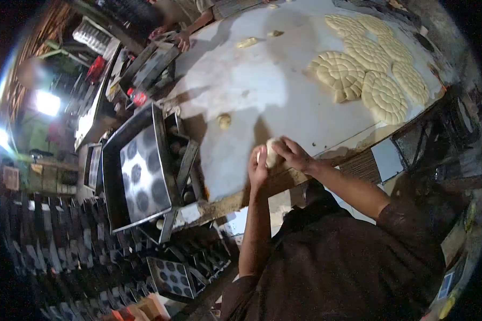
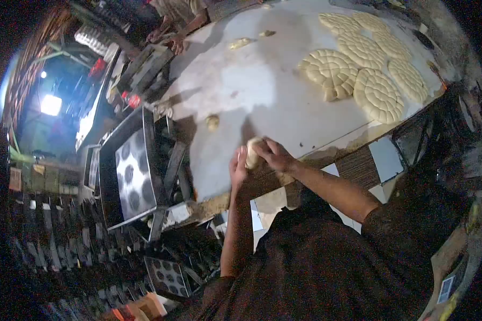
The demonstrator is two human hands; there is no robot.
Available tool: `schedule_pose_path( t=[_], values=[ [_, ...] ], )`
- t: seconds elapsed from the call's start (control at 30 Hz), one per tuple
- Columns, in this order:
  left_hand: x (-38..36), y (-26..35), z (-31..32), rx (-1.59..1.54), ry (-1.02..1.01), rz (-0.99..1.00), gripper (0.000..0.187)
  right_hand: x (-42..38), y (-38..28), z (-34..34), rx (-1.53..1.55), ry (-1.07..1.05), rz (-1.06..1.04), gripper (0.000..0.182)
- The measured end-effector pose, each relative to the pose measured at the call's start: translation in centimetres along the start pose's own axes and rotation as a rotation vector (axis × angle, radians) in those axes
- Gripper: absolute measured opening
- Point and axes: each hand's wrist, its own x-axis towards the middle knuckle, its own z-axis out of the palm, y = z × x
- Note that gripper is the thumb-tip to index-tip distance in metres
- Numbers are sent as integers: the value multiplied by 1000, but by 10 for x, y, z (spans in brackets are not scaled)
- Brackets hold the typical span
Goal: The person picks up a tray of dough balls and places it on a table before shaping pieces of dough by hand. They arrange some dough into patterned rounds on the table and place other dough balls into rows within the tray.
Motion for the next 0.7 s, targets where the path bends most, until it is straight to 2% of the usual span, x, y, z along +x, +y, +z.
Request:
schedule_pose_path(
  t=[0.03, 0.07, 0.1, 0.13, 0.17, 0.2, 0.23, 0.3, 0.37, 0.43, 0.47, 0.5, 0.53, 0.57, 0.6, 0.63, 0.67, 0.7],
  values=[
    [0, 1, -9, 82, -10, 57, 21, 2, -9, 8, 37, -7, -2, 28],
    [-15, 48, 5, 102, 19, 87, 21, 12, -17, 10, 77, -8, -4, 26],
    [-18, 63, 1, 85, 21, 93, 21, 23, -25, 7, 113, -3, -6, 25],
    [-21, 72, -6, 62, 21, 92, 21, 28, -42, -2, 238, -23, 105, 27],
    [-24, 76, -13, 35, 19, 91, 21, 32, -61, -14, 359, -40, 218, 29],
    [-26, 77, -17, 51, 82, 152, 21, 37, -74, -22, 315, 3, 251, 41],
    [-25, 78, -20, 67, 146, 220, 20, 40, -75, -28, 314, 41, 245, 40],
    [-16, 51, -26, 16, 199, 211, 16, 51, -73, -37, 330, 120, 223, 37],
    [-5, 13, -21, -32, 285, 229, 14, 52, -51, -36, 205, 291, 86, 24],
    [-4, -23, -31, 363, 380, 397, 14, 48, -19, -46, 135, 467, -4, 16],
    [-3, -53, -48, 242, 439, 461, 16, 46, -3, -55, 228, 618, -11, 17],
    [-3, -74, -62, 119, 491, 527, 18, 44, 10, -71, 202, 761, 76, 17],
    [-18, -66, -69, 78, 514, 413, 15, 40, 29, -88, 184, 907, 70, 18],
    [-32, -57, -76, 35, 536, 301, 11, 27, 45, -113, 238, 849, 117, 20],
    [-42, -71, -108, -71, 447, 109, 18, 17, 47, -128, 169, 771, 185, 23],
    [-45, -69, -121, 28, 361, 37, 26, 5, 49, -140, 96, 689, 258, 26],
    [-47, -67, -134, 133, 268, -26, 34, -11, 75, -152, -202, 420, 97, 27],
    [-47, -58, -132, 439, 175, 32, 43, -9, 84, -159, -493, 146, -69, 29]
  ],
)
